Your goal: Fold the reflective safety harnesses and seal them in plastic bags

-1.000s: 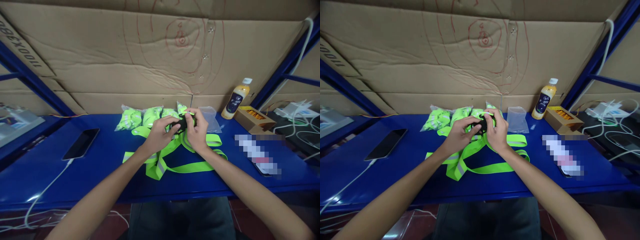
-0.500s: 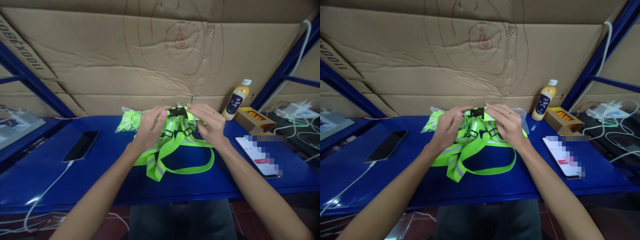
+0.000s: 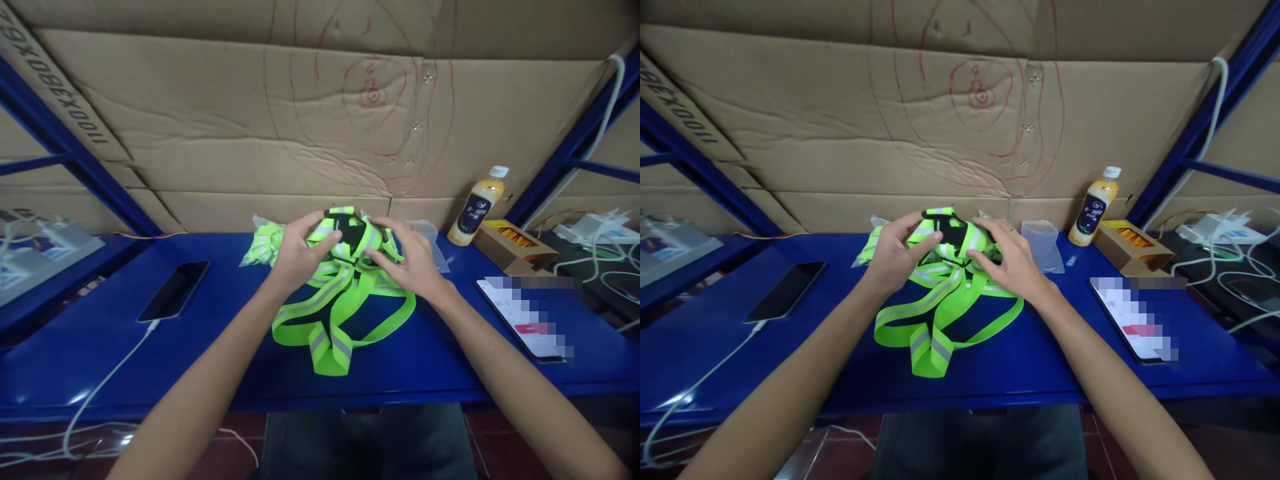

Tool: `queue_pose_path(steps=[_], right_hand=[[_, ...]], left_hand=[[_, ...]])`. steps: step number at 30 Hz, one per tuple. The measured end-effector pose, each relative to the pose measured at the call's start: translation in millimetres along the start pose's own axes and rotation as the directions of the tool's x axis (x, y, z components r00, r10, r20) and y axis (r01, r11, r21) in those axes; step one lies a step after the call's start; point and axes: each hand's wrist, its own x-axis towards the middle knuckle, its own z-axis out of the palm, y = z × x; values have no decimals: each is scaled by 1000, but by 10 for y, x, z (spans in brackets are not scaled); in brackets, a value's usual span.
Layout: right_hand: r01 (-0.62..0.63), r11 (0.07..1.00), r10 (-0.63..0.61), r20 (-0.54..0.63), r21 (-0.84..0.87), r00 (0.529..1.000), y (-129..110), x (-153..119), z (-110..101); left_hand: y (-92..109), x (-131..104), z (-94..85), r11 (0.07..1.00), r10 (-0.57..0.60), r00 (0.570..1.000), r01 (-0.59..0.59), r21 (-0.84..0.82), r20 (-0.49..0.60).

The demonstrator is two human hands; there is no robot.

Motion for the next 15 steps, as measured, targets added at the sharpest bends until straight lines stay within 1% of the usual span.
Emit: queue_pose_path(steps=[1, 2, 4, 5, 7, 9, 11, 13, 15], right_hand=[[-39, 999, 39, 10, -2, 999, 8, 13, -25], [-52, 999, 52, 37, -2, 998, 22, 27, -52], [-15, 1000, 15, 94, 5, 995, 58, 47, -105], [14, 1000, -14, 104, 5, 994, 76, 51, -126], [75, 997, -73, 84, -14, 994, 98, 46, -152], [137, 988, -134, 40, -75, 990, 98, 29, -153], [190, 969, -195, -12, -160, 981, 79, 7, -133], [218, 944, -246, -87, -247, 966, 55, -16, -98], [224, 920, -277, -130, -322, 952, 37, -38, -56]], left_hand=[[9, -9, 9, 998, 38, 999, -39, 52, 30], [20, -21, 23, 993, 67, 996, -72, 97, 58], [45, -48, 52, 979, 106, 990, -119, 163, 89], [57, -60, 60, 973, 117, 988, -134, 186, 99], [76, -73, 59, 972, 115, 984, -139, 190, 133], [88, -71, 43, 980, 64, 979, -99, 176, 195], [95, -61, 34, 990, -10, 974, -23, 141, 228], [101, -54, 50, 998, -68, 972, 62, 33, 225], [115, -57, 83, 979, -128, 967, 158, -127, 221]])
